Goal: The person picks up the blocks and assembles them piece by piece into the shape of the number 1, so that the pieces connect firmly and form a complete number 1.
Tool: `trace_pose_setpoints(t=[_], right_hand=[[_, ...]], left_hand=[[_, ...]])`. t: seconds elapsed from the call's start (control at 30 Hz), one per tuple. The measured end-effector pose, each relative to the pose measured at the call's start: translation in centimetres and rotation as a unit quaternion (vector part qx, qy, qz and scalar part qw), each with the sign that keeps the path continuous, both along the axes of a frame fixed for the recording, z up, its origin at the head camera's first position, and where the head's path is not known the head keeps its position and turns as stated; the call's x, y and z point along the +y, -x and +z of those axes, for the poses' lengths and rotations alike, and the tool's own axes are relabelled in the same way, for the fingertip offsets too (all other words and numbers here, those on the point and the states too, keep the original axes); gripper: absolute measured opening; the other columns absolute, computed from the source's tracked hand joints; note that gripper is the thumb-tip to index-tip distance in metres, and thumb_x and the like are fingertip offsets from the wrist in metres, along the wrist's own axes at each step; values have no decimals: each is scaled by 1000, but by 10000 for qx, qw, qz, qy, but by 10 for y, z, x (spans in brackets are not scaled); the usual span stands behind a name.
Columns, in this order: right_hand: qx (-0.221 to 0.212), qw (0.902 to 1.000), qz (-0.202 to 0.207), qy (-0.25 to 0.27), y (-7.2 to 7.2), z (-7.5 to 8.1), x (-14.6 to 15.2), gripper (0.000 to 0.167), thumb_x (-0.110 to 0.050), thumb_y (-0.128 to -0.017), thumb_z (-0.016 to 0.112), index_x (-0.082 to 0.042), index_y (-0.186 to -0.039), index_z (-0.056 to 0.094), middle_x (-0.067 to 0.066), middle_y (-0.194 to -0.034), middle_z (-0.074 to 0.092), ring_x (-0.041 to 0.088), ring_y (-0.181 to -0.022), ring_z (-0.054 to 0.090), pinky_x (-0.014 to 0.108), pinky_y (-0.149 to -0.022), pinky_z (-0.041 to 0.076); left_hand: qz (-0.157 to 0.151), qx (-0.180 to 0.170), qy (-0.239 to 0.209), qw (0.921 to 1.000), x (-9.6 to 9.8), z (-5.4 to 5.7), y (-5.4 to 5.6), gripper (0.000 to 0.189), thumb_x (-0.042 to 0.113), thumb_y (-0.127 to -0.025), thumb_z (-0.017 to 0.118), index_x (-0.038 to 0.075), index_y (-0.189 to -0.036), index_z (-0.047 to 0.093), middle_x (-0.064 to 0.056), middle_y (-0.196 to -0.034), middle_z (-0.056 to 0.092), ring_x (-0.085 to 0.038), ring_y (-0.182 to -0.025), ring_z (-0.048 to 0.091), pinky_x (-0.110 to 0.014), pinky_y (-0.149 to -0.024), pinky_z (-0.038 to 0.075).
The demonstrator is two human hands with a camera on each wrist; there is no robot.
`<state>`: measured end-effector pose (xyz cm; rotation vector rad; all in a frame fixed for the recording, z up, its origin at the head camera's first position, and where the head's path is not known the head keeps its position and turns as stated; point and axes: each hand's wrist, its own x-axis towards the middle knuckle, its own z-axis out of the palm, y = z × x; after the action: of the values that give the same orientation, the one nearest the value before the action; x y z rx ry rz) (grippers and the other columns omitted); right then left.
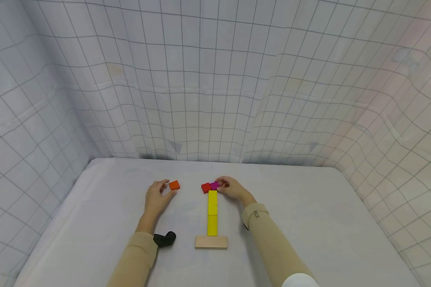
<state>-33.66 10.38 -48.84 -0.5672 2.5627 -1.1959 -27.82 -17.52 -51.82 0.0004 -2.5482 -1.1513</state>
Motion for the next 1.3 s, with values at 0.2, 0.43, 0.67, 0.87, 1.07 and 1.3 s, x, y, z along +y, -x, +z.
trace_pose_setpoints(t=[0.2, 0.43, 0.67, 0.87, 1.07, 1.3], right_hand=[[8, 10000, -9, -32, 0, 0, 0, 27, -6, -88, 58, -3, -115, 56, 6, -93, 52, 18, -85, 46, 30, -82, 40], [19, 10000, -53, -39, 1, -2, -1, 27, -6, -88, 58, -3, -115, 56, 6, -92, 52, 17, -85, 46, 29, -81, 39], [-3, 10000, -68, -19, 1, -1, 0, 27, -6, -88, 58, -3, -115, 56, 6, -93, 52, 18, -85, 46, 30, -82, 39], [-7, 10000, -5, 52, 0, -1, 0, 27, -6, -88, 58, -2, -114, 56, 8, -93, 53, 18, -85, 47, 29, -82, 39], [-39, 10000, -24, 27, 0, 0, 0, 27, -6, -88, 58, -3, -115, 56, 7, -93, 52, 18, -86, 46, 30, -82, 38], [-44, 10000, -57, 0, 1, -1, -1, 26, -6, -88, 58, -3, -114, 56, 7, -93, 52, 18, -86, 46, 30, -82, 39]], left_hand=[[35, -127, 222, 9997, 0, -2, -1, 46, 26, -80, 70, 1, -116, 58, -17, -99, 55, -32, -90, 47, -45, -80, 35], [96, -129, 406, 9990, 1, -2, -2, 44, 28, -82, 68, 1, -116, 58, -17, -100, 54, -33, -93, 48, -47, -84, 34], [188, -112, 526, 9984, 3, -2, -1, 42, 28, -82, 68, 1, -114, 59, -17, -100, 55, -33, -94, 49, -47, -86, 34], [214, -81, 519, 9984, 3, -3, -1, 41, 27, -81, 69, 2, -113, 60, -16, -99, 55, -32, -93, 49, -47, -86, 35], [240, -144, 427, 9987, 3, -3, -1, 42, 26, -81, 70, 1, -113, 60, -17, -101, 54, -32, -93, 48, -47, -85, 35], [230, 83, 76, 9997, 4, -2, -1, 41, 25, -79, 71, 0, -110, 61, -17, -96, 57, -31, -88, 50, -45, -80, 36]])
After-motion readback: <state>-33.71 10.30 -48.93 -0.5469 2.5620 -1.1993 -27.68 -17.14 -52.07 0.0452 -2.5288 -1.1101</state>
